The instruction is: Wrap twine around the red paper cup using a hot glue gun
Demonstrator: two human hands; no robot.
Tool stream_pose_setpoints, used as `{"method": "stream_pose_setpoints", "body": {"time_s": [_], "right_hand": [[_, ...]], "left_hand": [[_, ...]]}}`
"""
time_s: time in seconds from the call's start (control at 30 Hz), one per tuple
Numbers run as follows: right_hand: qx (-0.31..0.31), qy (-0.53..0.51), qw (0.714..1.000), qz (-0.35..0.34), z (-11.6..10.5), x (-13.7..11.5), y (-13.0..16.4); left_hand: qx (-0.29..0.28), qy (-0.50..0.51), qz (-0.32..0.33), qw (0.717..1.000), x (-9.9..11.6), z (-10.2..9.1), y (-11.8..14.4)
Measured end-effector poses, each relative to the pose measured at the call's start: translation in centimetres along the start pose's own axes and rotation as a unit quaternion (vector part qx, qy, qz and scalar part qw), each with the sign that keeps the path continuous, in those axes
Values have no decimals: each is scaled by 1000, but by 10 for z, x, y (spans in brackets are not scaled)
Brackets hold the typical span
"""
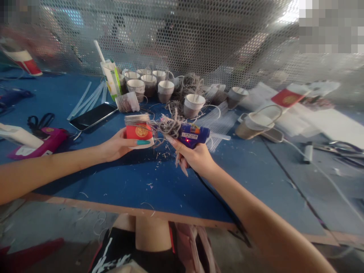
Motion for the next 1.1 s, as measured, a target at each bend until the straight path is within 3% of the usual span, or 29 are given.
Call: {"method": "stream_pose_setpoints", "body": {"time_s": [0.3,0.93,1.03,1.1], "right_hand": [[12,-5,1000,9,-2,2,-2],[1,0,1000,6,0,-1,-2],[29,19,999,12,-1,-5,-4],[101,65,993,-2,-9,-8,-8]], "left_hand": [[21,15,-12,1000,2,3,2],[-3,0,-10,1000,-1,-4,2],[3,3,-9,1000,0,-3,2],[4,2,-5,1000,1,-3,2]]}}
Point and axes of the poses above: each hand's wrist, its own y-axis away from the middle knuckle, its own z-axis out of the palm, x = y × z, the point moved 1 cm from there along -y, towards the middle knuckle, and after that the axes turned 7 degrees about z, right-handed, at the moved point
